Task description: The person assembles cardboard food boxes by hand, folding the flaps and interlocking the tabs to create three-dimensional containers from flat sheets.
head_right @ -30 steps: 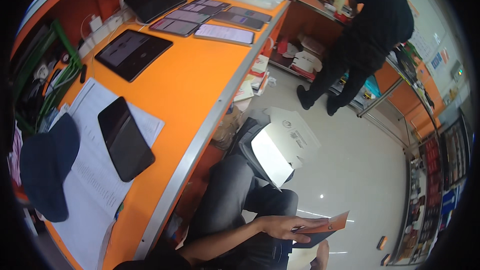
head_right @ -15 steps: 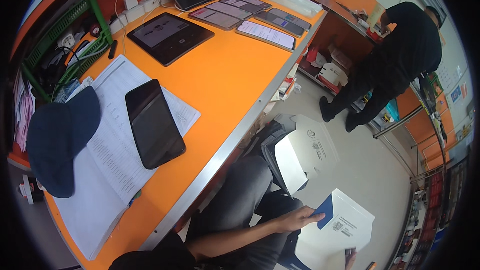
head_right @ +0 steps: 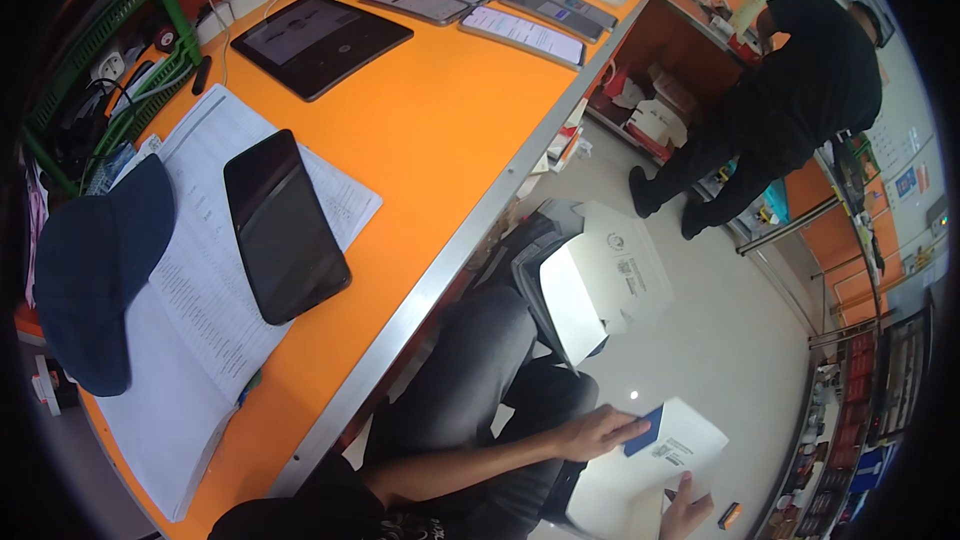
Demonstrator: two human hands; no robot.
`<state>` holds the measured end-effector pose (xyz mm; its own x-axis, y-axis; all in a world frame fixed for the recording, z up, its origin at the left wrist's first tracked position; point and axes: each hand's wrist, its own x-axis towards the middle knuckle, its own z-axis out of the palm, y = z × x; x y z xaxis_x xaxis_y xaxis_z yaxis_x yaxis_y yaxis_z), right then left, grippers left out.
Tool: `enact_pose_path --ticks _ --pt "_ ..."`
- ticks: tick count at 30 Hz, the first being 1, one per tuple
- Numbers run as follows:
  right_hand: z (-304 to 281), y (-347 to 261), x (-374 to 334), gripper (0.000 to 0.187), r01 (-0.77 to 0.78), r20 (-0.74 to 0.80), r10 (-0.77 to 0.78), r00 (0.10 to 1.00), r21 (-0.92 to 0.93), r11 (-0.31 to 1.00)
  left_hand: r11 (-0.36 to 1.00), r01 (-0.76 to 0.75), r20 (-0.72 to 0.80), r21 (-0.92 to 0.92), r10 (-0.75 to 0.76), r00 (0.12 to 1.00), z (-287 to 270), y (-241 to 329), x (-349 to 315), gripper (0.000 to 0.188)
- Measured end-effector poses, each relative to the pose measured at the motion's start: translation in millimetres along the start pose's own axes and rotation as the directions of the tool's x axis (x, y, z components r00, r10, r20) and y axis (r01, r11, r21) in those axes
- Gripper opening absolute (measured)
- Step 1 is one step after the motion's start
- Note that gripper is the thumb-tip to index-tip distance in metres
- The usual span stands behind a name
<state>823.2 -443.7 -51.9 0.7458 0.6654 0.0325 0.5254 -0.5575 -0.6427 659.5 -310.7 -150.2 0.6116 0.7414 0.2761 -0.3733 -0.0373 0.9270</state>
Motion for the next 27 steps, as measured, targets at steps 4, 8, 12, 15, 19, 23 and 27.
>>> enact_pose_path --ticks 4,8,12,15,19,23,27 --pt "17 16 9 0.037 0.145 0.092 -0.114 0.989 -0.48 0.865 0.981 -0.164 0.067 0.108 0.157 0.985 16 -14 -5 0.042" --pt "19 61 24 0.042 0.104 0.372 0.025 0.928 -0.322 0.941 0.965 0.012 0.055 0.263 -0.028 0.998 10 -17 0 0.039" --pt "8 120 19 0.052 -0.32 0.424 0.024 0.905 0.644 0.695 0.962 0.047 -0.202 0.269 0.008 0.979 4 -17 0 0.034" --pt "-14 75 8 0.054 -0.267 0.266 0.307 0.914 -0.177 0.947 0.979 0.061 -0.178 0.194 -0.026 0.984 -11 -7 0 0.032" --pt "-38 218 40 0.053 -0.329 0.383 0.207 0.9 0.286 0.9 0.988 0.128 -0.149 0.091 -0.114 0.982 -5 -13 3 0.041" --pt "-4 129 10 0.08 -0.241 0.238 0.052 0.97 0.909 0.339 0.976 0.217 -0.003 -0.013 -0.217 0.976 -3 -29 7 0.051" --pt "0 99 1 0.055 -0.138 0.176 -0.057 0.983 0.901 0.411 0.933 0.192 -0.072 -0.305 -0.224 0.972 7 -46 2 0.055"
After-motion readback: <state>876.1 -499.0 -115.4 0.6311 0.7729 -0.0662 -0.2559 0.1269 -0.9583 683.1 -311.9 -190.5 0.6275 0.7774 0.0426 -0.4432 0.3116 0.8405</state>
